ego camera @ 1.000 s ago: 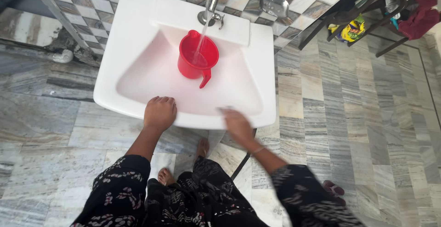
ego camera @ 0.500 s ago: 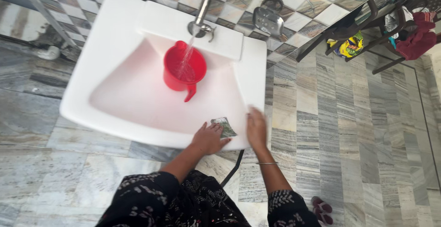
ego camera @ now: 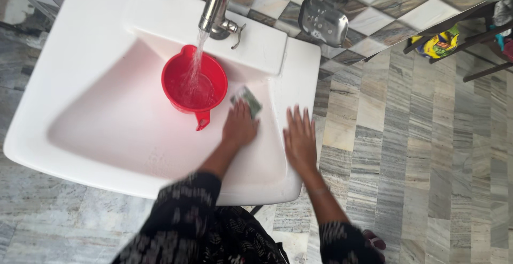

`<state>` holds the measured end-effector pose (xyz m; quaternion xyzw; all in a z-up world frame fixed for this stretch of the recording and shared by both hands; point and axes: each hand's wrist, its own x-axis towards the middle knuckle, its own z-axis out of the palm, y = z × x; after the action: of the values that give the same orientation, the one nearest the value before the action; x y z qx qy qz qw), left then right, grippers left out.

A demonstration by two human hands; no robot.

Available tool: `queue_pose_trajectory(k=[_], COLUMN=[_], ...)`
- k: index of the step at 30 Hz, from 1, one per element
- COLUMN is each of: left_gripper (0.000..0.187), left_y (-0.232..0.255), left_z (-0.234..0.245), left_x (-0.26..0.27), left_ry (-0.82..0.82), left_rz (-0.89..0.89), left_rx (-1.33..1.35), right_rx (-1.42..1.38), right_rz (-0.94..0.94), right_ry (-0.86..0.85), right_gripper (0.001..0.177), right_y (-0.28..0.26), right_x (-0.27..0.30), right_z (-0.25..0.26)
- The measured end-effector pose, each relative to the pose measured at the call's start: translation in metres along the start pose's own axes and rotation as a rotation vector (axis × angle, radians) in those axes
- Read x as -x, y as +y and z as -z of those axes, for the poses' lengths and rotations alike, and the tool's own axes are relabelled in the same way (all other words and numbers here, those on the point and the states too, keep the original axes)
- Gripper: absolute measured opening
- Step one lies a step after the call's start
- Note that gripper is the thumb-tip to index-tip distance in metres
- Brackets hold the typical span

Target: The person fills a red plastic jug with water from a tap and pours it over the sink pedestal to wash it. They then use a green scouring pad to scrub the sink basin and the surrounding tiled wall.

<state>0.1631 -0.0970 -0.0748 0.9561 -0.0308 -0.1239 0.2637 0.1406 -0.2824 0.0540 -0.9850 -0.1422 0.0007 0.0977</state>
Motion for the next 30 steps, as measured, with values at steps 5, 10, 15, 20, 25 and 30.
queue_pose_trajectory(k=[5, 10, 15, 20, 25, 30], left_gripper=[0.074, 0.082, 0.084, 0.088, 0.086, 0.087], left_y=[0.003, 0.031, 0.011, 0.022, 0.012, 0.023], left_z=[0.005, 0.015, 0.033, 0.025, 0.033, 0.038], left_x=[0.054, 0.104, -0.007, 0.073, 0.019, 0.020], left_ry=[-0.124, -0.133, -0.012, -0.313, -0.158, -0.154], left_rz=[-0.224, -0.339, -0.066, -0.260, -0.124, -0.141], left_rx=[0.080, 0.099, 0.188, 0.003, 0.028, 0.091], right_rx=[-0.067, -0.062, -0.048, -0.030, -0.044, -0.064], right_rz=[0.047, 0.050, 0.018, 0.035, 0.034, 0.042], right_ry=[0.016, 0.004, -0.020, -0.017, -0.014, -0.001], right_gripper=[0.058, 0.058, 0.058, 0.059, 0.060, 0.058], right_y=[0.005, 0.004, 0.005, 0.007, 0.006, 0.005], right_x=[-0.016, -0.019, -0.018, -0.017, -0.018, -0.015], right_z=[0.006, 0.008, 0.004, 0.005, 0.007, 0.009])
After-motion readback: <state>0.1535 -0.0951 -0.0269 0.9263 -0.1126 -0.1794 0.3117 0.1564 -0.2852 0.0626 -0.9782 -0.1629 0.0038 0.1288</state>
